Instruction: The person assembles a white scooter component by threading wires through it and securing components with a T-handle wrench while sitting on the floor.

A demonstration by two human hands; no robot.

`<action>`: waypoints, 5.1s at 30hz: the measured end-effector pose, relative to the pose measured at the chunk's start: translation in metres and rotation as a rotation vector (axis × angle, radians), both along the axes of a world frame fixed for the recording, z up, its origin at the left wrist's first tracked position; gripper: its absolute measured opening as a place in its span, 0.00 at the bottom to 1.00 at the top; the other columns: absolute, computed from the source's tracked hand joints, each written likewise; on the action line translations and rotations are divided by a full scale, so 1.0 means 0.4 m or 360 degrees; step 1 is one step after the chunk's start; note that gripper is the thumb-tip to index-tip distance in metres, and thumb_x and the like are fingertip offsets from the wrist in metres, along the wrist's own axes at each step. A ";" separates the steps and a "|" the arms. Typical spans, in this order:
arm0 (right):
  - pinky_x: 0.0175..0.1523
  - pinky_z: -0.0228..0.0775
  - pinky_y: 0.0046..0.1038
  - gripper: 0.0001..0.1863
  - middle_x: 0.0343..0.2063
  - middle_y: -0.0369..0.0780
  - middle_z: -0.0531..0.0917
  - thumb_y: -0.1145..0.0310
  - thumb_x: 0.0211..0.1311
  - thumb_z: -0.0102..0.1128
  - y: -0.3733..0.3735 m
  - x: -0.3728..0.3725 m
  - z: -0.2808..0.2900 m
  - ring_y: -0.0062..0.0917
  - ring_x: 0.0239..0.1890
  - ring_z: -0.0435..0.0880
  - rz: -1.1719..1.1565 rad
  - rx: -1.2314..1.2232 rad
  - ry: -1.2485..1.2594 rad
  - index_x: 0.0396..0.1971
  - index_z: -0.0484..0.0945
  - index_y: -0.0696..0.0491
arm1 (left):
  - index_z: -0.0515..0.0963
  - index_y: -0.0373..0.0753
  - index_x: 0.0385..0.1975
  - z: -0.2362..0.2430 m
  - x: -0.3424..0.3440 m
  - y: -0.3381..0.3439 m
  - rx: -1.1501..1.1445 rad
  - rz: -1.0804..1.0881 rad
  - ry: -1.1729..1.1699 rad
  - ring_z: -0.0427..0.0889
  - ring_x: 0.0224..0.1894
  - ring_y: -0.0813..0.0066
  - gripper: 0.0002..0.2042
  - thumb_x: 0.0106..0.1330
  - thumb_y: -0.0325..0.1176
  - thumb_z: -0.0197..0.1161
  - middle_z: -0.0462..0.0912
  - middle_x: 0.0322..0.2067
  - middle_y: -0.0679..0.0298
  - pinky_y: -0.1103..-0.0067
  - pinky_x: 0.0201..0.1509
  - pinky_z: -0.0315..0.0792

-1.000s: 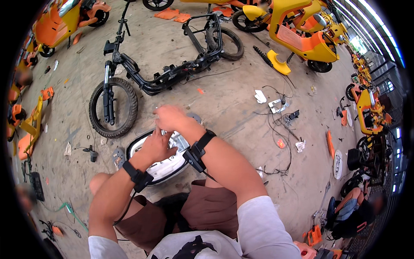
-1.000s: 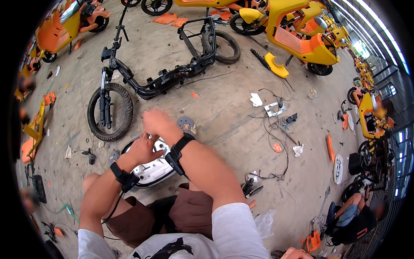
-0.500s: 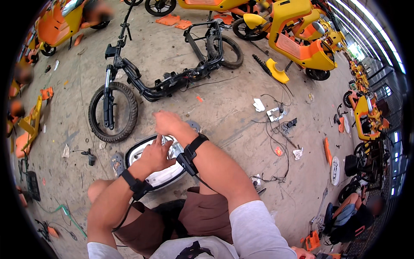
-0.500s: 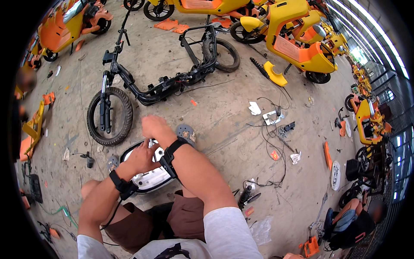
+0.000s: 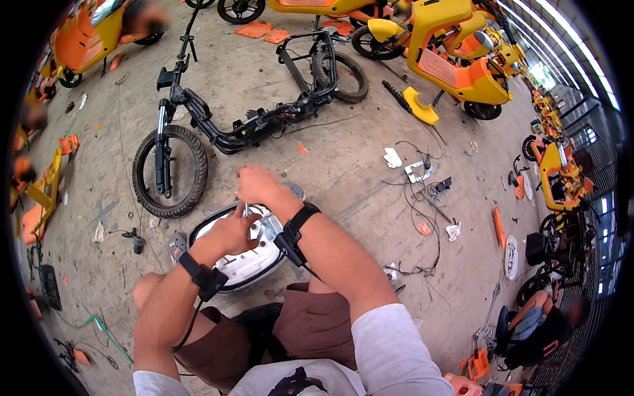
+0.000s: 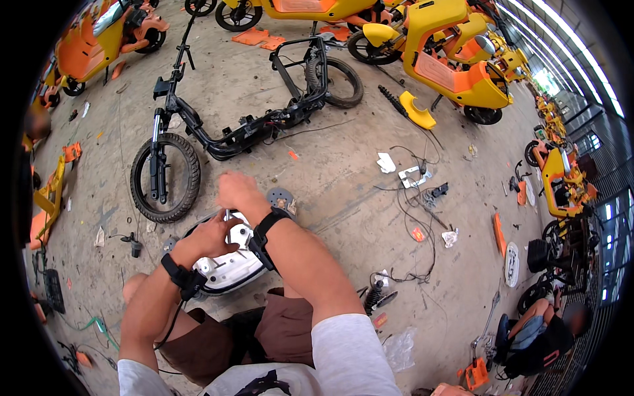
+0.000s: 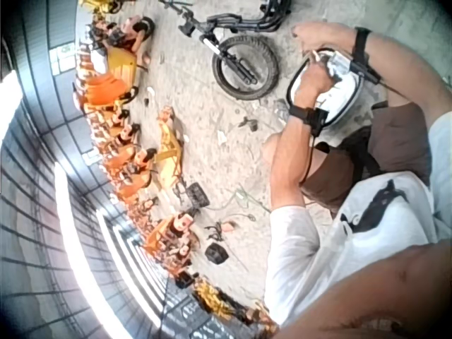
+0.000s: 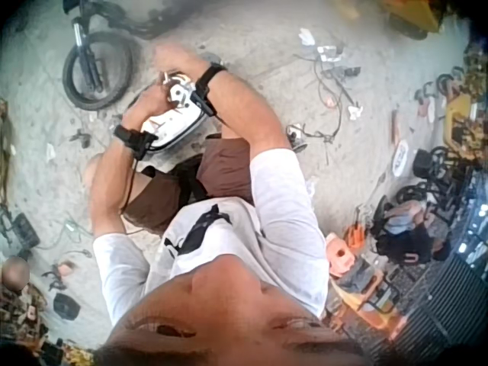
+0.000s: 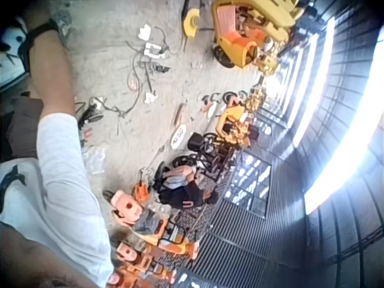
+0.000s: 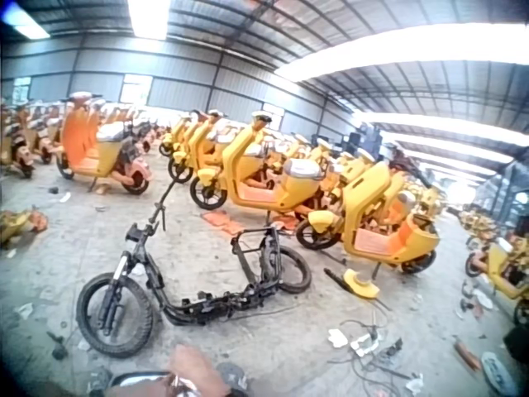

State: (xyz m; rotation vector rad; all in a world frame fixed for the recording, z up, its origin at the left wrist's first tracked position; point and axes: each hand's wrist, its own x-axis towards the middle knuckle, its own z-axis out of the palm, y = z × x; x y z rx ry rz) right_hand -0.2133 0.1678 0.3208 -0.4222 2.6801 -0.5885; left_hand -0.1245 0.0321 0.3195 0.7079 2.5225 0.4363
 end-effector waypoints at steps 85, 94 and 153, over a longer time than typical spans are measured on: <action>0.52 0.76 0.38 0.17 0.41 0.45 0.87 0.59 0.51 0.64 0.067 0.065 -0.060 0.38 0.48 0.85 0.0605 0.0568 -0.0101 0.39 0.85 0.51 | 0.84 0.36 0.32 0.146 -0.023 -0.016 0.0643 0.0009 0.0548 0.82 0.33 0.49 0.08 0.58 0.33 0.66 0.84 0.29 0.51 0.63 0.39 0.76; 0.48 0.77 0.40 0.16 0.37 0.48 0.87 0.60 0.53 0.61 0.045 0.060 -0.091 0.41 0.44 0.86 0.0207 0.0387 -0.0174 0.35 0.86 0.55 | 0.84 0.38 0.36 0.197 0.027 0.002 0.0910 -0.0040 0.0499 0.81 0.34 0.51 0.08 0.58 0.31 0.66 0.84 0.30 0.53 0.63 0.40 0.75; 0.53 0.76 0.35 0.13 0.41 0.44 0.87 0.66 0.49 0.65 0.038 0.050 -0.060 0.36 0.48 0.85 0.0038 0.0268 -0.0115 0.37 0.87 0.51 | 0.82 0.30 0.44 0.108 -0.064 -0.104 0.0182 0.0435 0.0253 0.81 0.47 0.47 0.19 0.56 0.36 0.69 0.83 0.42 0.44 0.64 0.53 0.74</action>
